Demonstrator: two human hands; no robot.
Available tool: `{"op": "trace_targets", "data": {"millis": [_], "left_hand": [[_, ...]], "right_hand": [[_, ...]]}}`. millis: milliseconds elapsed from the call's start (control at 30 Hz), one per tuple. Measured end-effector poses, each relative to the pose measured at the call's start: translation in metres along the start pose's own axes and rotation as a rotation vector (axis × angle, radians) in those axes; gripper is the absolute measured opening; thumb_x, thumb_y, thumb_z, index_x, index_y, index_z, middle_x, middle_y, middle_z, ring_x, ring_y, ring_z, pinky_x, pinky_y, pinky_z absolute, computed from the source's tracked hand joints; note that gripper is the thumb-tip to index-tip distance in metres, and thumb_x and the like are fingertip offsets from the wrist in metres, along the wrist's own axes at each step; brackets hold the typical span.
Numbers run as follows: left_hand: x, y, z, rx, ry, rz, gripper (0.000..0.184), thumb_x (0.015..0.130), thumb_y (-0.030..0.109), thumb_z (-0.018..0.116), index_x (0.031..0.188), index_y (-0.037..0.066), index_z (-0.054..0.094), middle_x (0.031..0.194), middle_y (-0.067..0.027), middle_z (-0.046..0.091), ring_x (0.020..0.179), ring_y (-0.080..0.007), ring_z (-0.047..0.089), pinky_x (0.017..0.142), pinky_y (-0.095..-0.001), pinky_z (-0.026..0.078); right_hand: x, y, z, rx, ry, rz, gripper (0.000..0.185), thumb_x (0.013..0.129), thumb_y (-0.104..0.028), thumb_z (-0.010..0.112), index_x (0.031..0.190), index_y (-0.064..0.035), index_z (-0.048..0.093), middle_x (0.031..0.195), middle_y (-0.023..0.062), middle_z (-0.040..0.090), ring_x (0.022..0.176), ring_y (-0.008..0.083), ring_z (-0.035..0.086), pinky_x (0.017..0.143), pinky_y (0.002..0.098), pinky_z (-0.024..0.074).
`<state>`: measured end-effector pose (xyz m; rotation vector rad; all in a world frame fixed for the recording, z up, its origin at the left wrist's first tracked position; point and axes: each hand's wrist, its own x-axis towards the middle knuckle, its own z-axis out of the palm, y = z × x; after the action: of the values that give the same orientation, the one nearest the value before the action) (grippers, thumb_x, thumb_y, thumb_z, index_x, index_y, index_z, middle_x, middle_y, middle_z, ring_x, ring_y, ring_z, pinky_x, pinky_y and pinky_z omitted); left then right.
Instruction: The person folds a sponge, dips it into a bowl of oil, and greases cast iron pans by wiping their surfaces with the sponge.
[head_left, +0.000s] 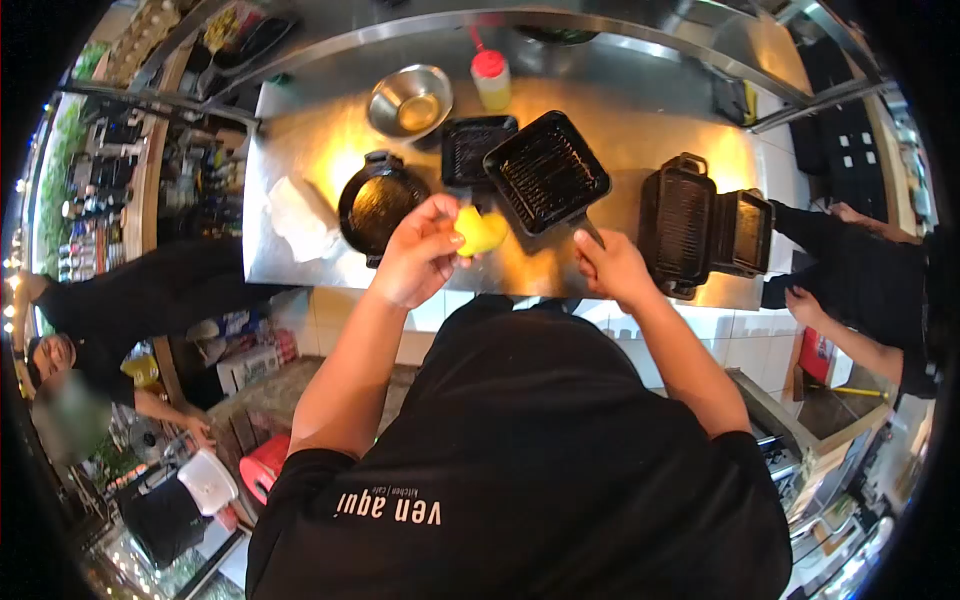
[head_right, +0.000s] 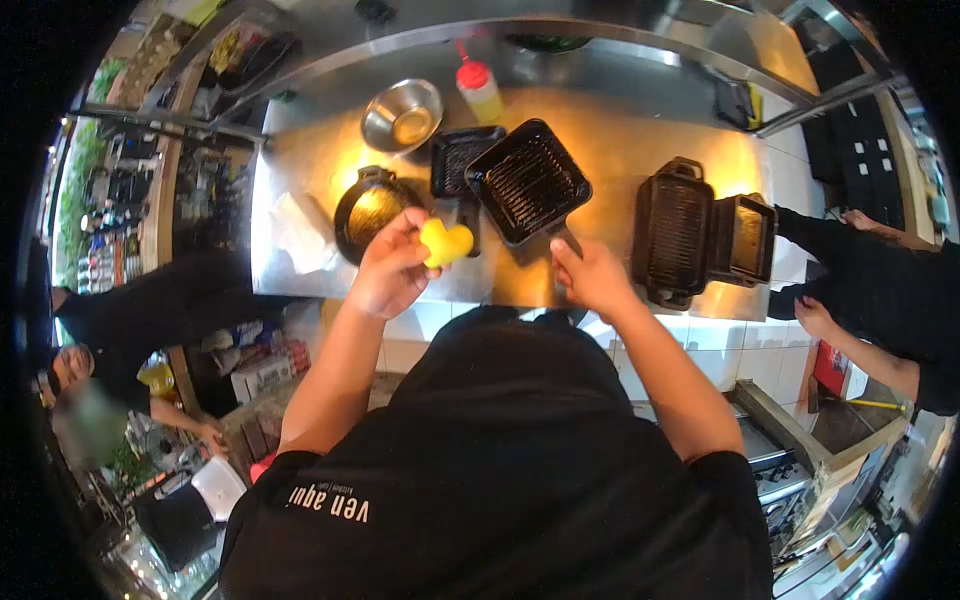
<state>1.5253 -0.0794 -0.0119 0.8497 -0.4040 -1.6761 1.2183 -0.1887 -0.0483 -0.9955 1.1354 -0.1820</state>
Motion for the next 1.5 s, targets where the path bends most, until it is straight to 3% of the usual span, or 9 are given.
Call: {"op": "trace_targets", "data": {"millis": [133,433,633,767,800,900,1067,1267,1500], "left_hand": [[-0.019,0.028,-0.002,-0.189,-0.079,0.121,0.065,0.095,0.005,0.072,0.155,-0.001,0.048,0.125,-0.0202,0.071,0.099,-0.0299,0.075,0.082,-0.0333,0.063],[-0.016,0.084,-0.045,-0.216,-0.290,0.105,0.055,0.094,0.012,0.073,0.144,-0.002,0.053,0.139,-0.0245,0.065,0.111,-0.0394,0.074,0.093,-0.0402,0.065],[0.020,0.086,-0.066,0.022,-0.031,0.076,0.058,0.087,0.019,0.075,0.138,-0.004,0.058,0.163,-0.0191,0.048,0.141,-0.0310,0.056,0.123,-0.0507,0.040],[0.052,0.085,-0.086,0.049,-0.009,-0.037,0.062,0.089,0.030,0.073,0.142,0.002,0.056,0.135,-0.0141,0.066,0.130,-0.0345,0.064,0.118,-0.0495,0.046],[0.057,0.087,-0.074,0.004,-0.012,-0.060,0.048,0.094,0.019,0.065,0.136,-0.003,0.059,0.125,-0.0151,0.070,0.122,-0.0290,0.068,0.112,-0.0480,0.051],[0.079,0.075,-0.051,0.109,-0.017,-0.149,0.040,0.100,0.018,0.060,0.134,-0.003,0.059,0.124,-0.0143,0.071,0.118,-0.0274,0.070,0.108,-0.0433,0.055],[0.094,0.024,-0.004,0.281,-0.122,-0.228,0.032,0.107,0.017,0.062,0.133,-0.001,0.064,0.119,-0.0115,0.075,0.106,-0.0225,0.074,0.099,-0.0375,0.058],[0.098,-0.042,0.066,0.158,-0.179,-0.079,0.044,0.105,0.008,0.067,0.145,-0.004,0.054,0.140,-0.0151,0.065,0.123,-0.0227,0.068,0.106,-0.0372,0.056],[0.128,-0.104,0.117,0.303,-0.003,-0.135,0.043,0.097,-0.008,0.071,0.137,-0.005,0.057,0.131,-0.0152,0.071,0.121,-0.0228,0.069,0.105,-0.0355,0.056]], "right_hand": [[0.052,0.006,0.032,0.091,-0.091,0.047,0.037,0.113,-0.043,0.057,0.093,-0.0121,0.056,0.070,-0.0052,0.047,0.050,0.0061,0.036,0.045,0.0241,0.0287],[0.131,-0.003,0.100,0.352,-0.139,0.132,0.029,0.115,-0.037,0.053,0.099,-0.0134,0.054,0.069,-0.0038,0.047,0.046,0.0101,0.035,0.042,0.0289,0.0264],[0.133,-0.007,0.131,0.217,-0.062,0.156,0.032,0.110,-0.043,0.060,0.104,-0.0108,0.060,0.076,0.0046,0.068,0.060,0.0194,0.072,0.043,0.0278,0.0417],[0.102,-0.030,0.122,-0.599,0.006,0.099,0.051,0.107,-0.049,0.061,0.110,0.0014,0.069,0.084,0.0145,0.077,0.062,0.0282,0.075,0.061,0.0412,0.0595],[0.090,-0.033,0.116,-0.797,0.014,0.032,0.053,0.104,-0.049,0.065,0.110,0.0029,0.071,0.091,0.0197,0.077,0.078,0.0339,0.077,0.079,0.0460,0.0603],[0.044,-0.025,0.107,-0.758,0.264,-0.278,0.049,0.102,-0.049,0.068,0.106,-0.0005,0.072,0.097,0.0177,0.077,0.087,0.0364,0.074,0.080,0.0495,0.0574],[-0.010,-0.038,0.084,0.118,0.132,-0.290,0.041,0.099,-0.027,0.081,0.126,-0.0018,0.066,0.104,0.0029,0.074,0.088,0.0067,0.067,0.077,0.0261,0.0540],[0.012,0.016,0.036,0.211,0.343,-0.409,0.044,0.090,-0.027,0.089,0.116,0.0028,0.070,0.096,0.0063,0.075,0.082,0.0121,0.068,0.077,0.0283,0.0544],[-0.060,0.035,-0.049,-0.009,0.528,-0.639,0.042,0.088,-0.026,0.089,0.117,-0.0050,0.067,0.100,0.0034,0.069,0.089,0.0121,0.065,0.078,0.0289,0.0524]]}}
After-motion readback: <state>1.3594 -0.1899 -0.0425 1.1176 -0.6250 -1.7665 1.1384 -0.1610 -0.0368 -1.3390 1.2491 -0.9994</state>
